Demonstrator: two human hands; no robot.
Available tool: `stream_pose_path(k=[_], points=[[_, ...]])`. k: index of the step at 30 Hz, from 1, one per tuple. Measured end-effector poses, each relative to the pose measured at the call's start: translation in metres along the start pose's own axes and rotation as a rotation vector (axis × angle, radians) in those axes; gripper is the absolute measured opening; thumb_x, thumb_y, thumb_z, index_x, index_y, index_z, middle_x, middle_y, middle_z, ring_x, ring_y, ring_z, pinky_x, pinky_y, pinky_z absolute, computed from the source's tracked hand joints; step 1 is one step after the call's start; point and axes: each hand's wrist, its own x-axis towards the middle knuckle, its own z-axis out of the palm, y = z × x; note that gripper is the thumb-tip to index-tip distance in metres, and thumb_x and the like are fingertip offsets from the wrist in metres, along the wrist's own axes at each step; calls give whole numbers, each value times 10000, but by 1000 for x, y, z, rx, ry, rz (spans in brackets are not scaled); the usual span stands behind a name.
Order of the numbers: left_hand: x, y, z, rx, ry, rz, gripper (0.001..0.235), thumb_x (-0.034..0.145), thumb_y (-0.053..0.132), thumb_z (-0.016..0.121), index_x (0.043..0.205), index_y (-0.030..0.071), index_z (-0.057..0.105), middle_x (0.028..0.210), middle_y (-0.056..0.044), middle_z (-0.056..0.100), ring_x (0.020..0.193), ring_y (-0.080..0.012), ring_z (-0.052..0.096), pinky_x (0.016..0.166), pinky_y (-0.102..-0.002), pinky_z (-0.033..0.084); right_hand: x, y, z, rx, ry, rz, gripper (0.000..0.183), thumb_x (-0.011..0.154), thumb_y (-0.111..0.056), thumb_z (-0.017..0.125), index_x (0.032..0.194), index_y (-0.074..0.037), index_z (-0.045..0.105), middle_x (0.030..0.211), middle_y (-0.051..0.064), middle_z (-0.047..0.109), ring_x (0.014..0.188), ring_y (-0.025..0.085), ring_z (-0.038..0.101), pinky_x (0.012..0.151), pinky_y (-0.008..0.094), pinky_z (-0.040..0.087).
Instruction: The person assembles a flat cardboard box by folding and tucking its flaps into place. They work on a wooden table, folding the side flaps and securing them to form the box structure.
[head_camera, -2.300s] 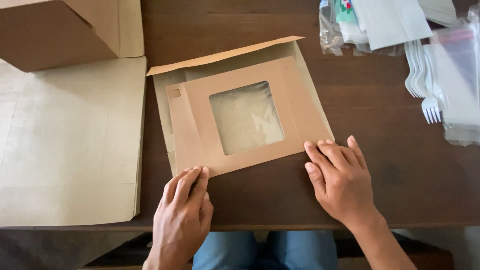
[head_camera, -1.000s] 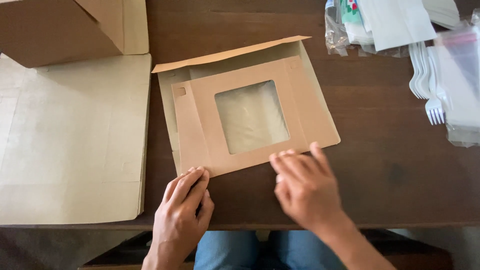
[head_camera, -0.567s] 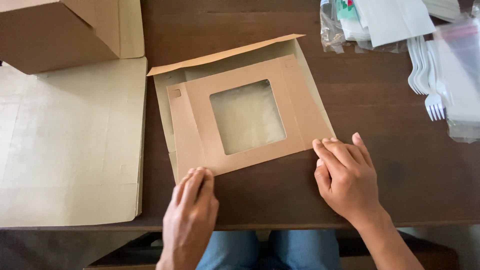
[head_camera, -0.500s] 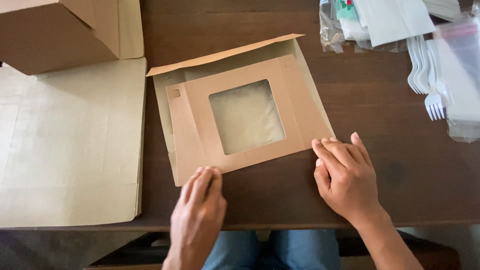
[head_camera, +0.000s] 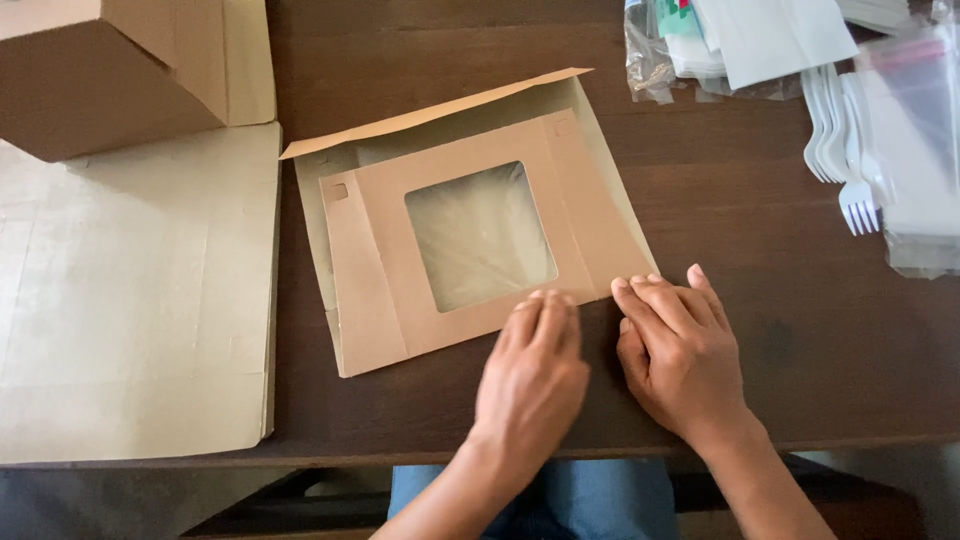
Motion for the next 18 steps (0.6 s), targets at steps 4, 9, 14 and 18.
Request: stream_pose_path(k=[4,9,14,18], points=[[19,17,11,-91,31,-15,413,963,94,502,1323,-85,594,1220,-199,599,1180,-343,608,1039,-414,522,3,-3,-5,30,-24,24,322,1009,-134,529,1249,-16,708,1206,123,698,1099,304,647,1154,574,414],[18,18,16,-94,27,7,418,983,84,491,1357,-76,586,1289,-192,594,1224,-328,602,1064,-406,512,1,0,-2,27,-1,29,312,1031,-147,526,1250,-39,721,1211,88,702,1105,280,663,1151,562,427],[6,5,1,-48,62,-23,450,905,151,561,1323,-3,632,1289,-122,626,1196,-272,622,1011,-388,524,0,1,-1,11,-7,13,301,1006,-126,559,1233,-24,728,1199,109,707,1112,283,664,1156,556,422],[-14,-18,-21,-8,-20,-75,504,835,110,571,1329,19,605,1271,-132,651,1167,-282,639,959,-391,531,-1,2,1,4,-5,10,326,959,-83,580,1250,-35,720,1187,81,705,1125,270,662,1162,562,425]])
